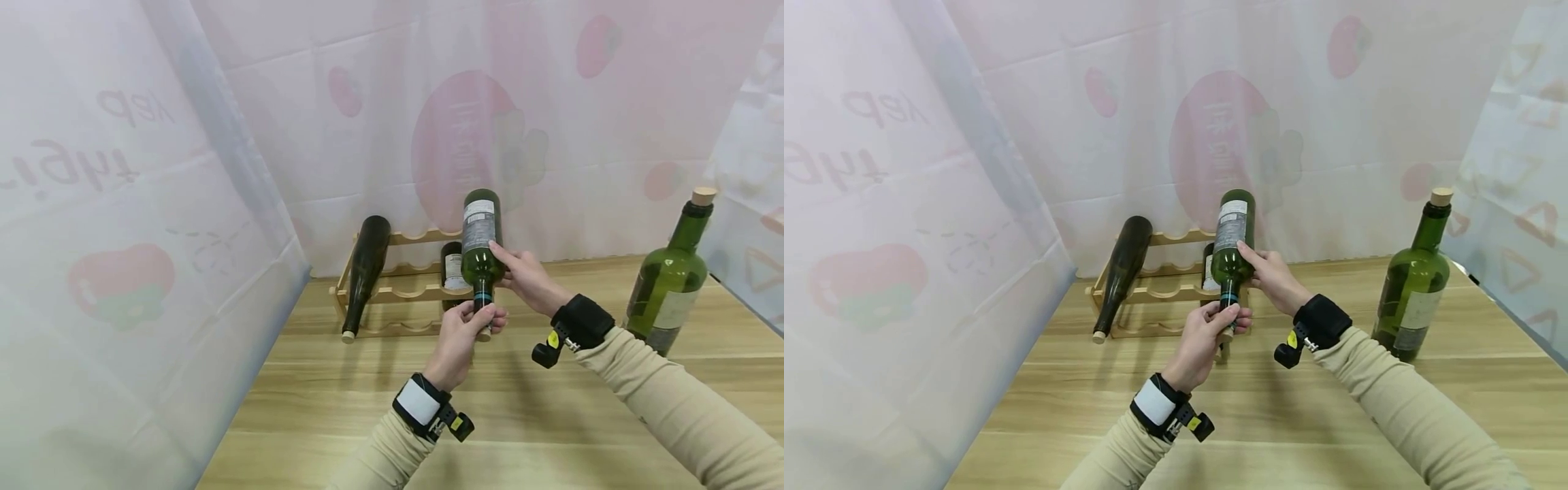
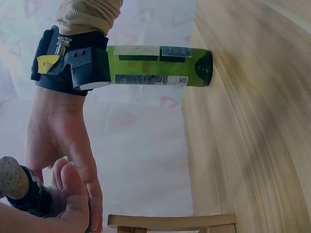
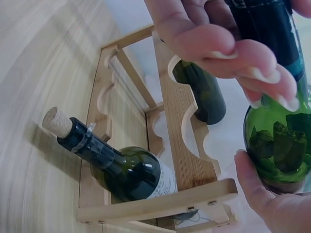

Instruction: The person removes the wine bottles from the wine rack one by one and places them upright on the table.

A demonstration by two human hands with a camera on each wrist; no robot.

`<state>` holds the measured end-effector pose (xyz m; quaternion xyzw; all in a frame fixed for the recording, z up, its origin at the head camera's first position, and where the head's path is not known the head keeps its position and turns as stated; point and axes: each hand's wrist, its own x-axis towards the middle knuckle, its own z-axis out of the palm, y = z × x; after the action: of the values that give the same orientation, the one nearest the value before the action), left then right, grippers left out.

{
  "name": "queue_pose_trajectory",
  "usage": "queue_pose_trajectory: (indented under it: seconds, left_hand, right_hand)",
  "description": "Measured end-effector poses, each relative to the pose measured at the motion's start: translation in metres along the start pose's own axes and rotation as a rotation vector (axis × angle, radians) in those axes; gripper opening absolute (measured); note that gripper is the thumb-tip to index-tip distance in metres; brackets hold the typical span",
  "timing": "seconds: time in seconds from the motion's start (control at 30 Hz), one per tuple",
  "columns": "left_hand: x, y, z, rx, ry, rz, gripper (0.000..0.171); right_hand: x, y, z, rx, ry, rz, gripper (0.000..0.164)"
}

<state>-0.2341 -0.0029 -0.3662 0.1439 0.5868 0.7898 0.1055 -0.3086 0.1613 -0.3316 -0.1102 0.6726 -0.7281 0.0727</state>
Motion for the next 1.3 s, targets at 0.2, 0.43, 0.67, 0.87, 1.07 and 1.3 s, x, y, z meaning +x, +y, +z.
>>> queue_pose_trajectory:
  seconds: [0.2, 0.43, 0.67, 0.87, 1.07, 1.3]
  left_hand:
    - [0.0, -0.001, 0.005, 0.033, -0.002, -0.011, 0.032]
    - [0.002, -0.005, 0.01, 0.036, -0.017, -0.02, 0.027]
    - [0.003, -0.009, 0.015, 0.037, -0.031, -0.015, 0.023]
    - [0.005, -0.011, 0.019, 0.037, -0.035, -0.022, 0.026]
    - [0.005, -0.012, 0.022, 0.045, -0.039, -0.031, 0.022]
    - [0.005, -0.015, 0.027, 0.043, -0.046, -0.037, 0.023]
  right_hand:
    - [-0.005, -0.002, -0.005, -0.019, -0.003, 0.002, 0.075]
    - [-0.009, 0.0, -0.013, -0.042, 0.018, 0.022, 0.077]
    - [-0.014, 0.001, -0.02, -0.052, 0.008, 0.015, 0.078]
    - [-0.019, 0.001, -0.026, -0.056, 0.025, 0.021, 0.079]
    - [-0.021, 0.001, -0.029, -0.062, 0.03, 0.02, 0.079]
    - [-0.025, 0.002, -0.034, -0.057, 0.044, 0.028, 0.079]
